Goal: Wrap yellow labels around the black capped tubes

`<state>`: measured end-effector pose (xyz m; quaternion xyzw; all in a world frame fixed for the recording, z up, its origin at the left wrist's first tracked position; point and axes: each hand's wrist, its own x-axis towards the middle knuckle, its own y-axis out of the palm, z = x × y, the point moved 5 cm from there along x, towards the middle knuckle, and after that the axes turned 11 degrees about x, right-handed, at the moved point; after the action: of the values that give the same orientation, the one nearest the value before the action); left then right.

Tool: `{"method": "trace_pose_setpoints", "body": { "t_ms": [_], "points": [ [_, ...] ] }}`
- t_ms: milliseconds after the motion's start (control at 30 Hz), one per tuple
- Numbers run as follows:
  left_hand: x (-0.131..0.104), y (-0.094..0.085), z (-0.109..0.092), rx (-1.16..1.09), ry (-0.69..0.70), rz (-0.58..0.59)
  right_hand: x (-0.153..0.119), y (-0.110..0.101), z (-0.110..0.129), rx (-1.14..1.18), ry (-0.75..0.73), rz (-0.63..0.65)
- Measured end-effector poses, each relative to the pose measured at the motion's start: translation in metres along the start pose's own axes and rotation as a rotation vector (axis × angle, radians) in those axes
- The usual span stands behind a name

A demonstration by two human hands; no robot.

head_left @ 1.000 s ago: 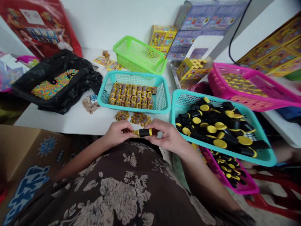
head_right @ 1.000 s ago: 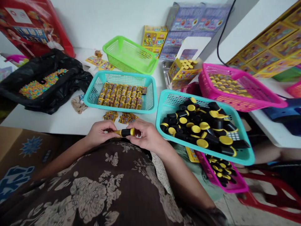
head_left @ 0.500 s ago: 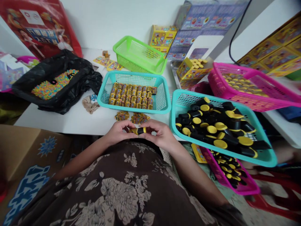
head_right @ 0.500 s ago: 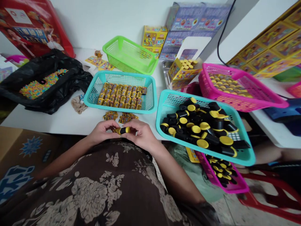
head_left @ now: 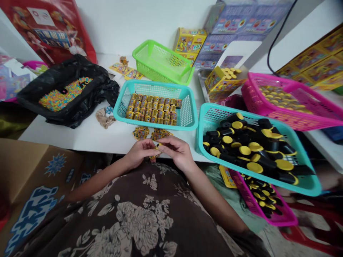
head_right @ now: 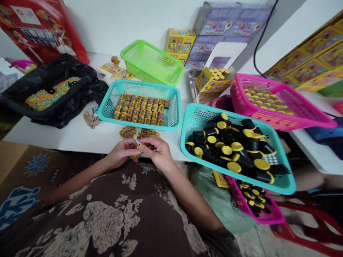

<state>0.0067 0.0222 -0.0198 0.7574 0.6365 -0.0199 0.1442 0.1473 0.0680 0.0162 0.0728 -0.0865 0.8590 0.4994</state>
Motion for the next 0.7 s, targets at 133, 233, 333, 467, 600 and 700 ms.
{"method": "trace_pose_setpoints", "body": {
  "t_ms": [133,233,333,467,600,700],
  "points": [
    [0.001,0.001,0.000,-0.155,-0.073,-0.003,-0.002,-0.002,-0.002,0.055,-0.042,-0.117],
    [0.003,0.002,-0.001,-0.289,-0.096,-0.001,-0.004,0.005,0.002,-0.049,-0.123,-0.059],
    [0.004,0.002,-0.003,-0.378,-0.104,0.007,-0.006,0.013,0.005,-0.173,-0.183,-0.002],
    [0.002,0.002,-0.002,-0.404,-0.122,0.009,-0.008,0.014,0.005,-0.192,-0.218,-0.043],
    [0.002,0.004,0.003,-0.402,-0.141,0.028,-0.010,0.012,0.003,-0.191,-0.236,-0.069],
    [0.003,0.007,0.003,-0.396,-0.134,0.050,-0.011,0.011,0.004,-0.174,-0.277,-0.083]
  ]
}}
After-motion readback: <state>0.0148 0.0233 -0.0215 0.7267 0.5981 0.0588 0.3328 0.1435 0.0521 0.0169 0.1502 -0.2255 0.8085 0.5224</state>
